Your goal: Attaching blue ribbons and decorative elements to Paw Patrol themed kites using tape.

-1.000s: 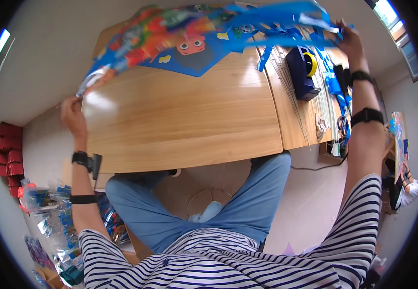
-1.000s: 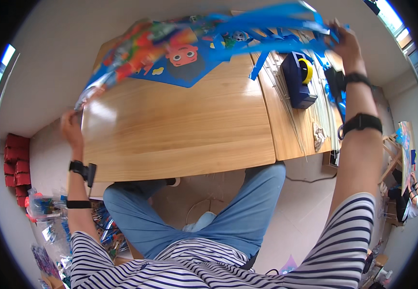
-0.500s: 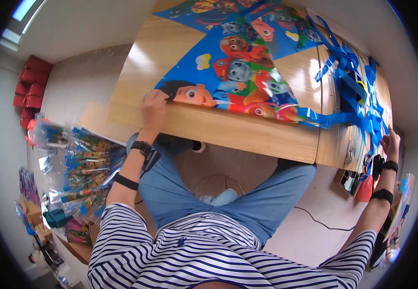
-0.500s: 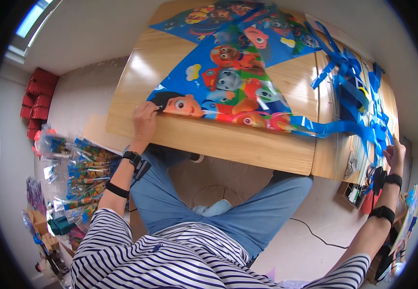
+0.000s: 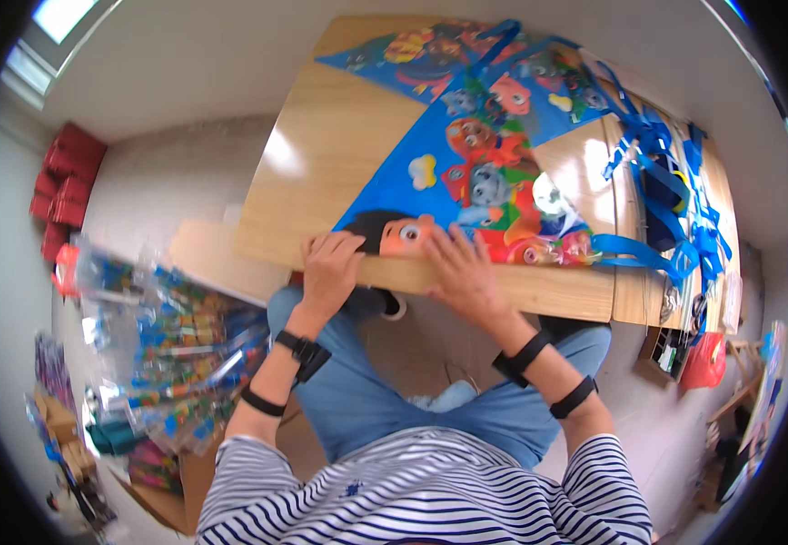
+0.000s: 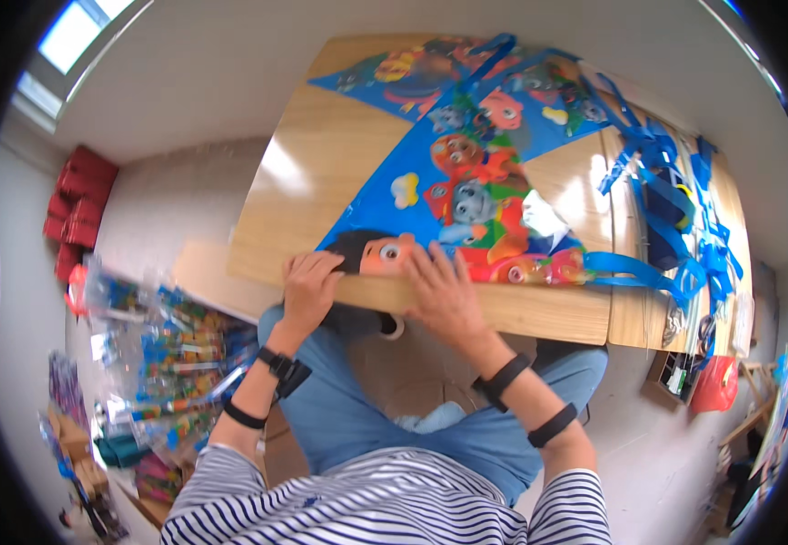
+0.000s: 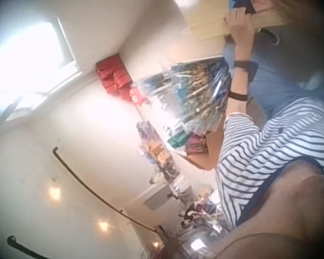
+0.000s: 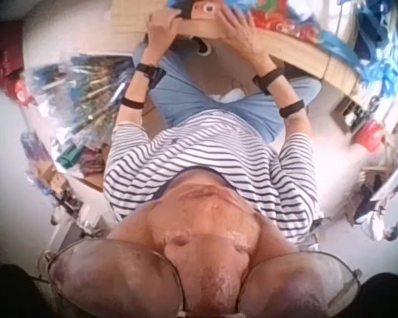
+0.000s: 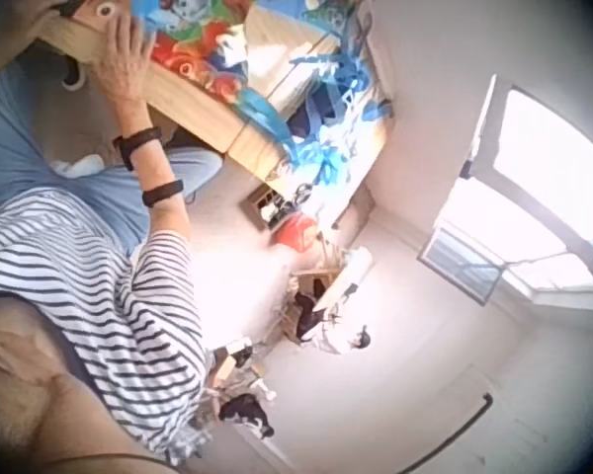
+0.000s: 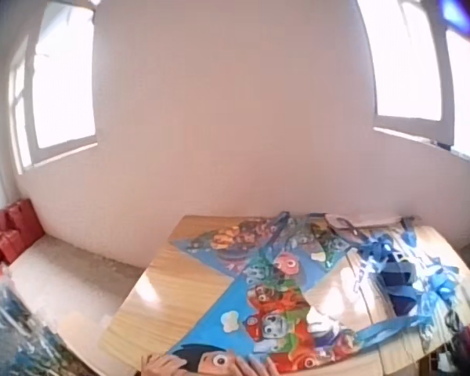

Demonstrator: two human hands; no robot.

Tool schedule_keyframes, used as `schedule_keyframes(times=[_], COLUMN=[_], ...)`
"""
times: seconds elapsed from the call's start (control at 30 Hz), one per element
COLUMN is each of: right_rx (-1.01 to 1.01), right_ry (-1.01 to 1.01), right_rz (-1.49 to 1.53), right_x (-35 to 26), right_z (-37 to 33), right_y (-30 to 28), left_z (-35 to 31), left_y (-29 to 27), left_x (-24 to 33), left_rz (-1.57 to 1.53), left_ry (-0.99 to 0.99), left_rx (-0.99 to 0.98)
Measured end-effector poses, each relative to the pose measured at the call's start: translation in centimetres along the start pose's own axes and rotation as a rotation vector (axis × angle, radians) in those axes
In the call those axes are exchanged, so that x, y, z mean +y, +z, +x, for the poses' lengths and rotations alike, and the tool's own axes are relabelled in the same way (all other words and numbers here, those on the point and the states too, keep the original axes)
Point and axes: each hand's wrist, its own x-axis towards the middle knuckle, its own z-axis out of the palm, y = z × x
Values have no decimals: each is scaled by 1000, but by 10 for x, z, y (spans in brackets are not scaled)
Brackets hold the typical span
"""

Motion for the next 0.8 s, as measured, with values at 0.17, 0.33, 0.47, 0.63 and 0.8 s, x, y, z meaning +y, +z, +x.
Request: schedule_keyframes(times=[0.17, 0.33, 0.47, 0.63, 0.8], right_rx=[-6, 36, 68, 88, 84], right_ry=[19, 14, 19, 31, 38], right_rz=[43, 47, 112, 190, 190], right_x=[-9, -11, -12, -11, -5], right_z=[-13, -12, -9, -9, -11], right_y=[10, 12, 12, 13, 17], left_z=[63, 168, 211, 236, 246], left_y=[15, 89, 124, 137, 137], left_x=[-37, -55, -32, -37, -36], left_rz=[-153, -204, -74, -65, -158], left_ry=[-418, -507, -497, -578, -544], left_rx=[-116, -303, -292, -439, -495])
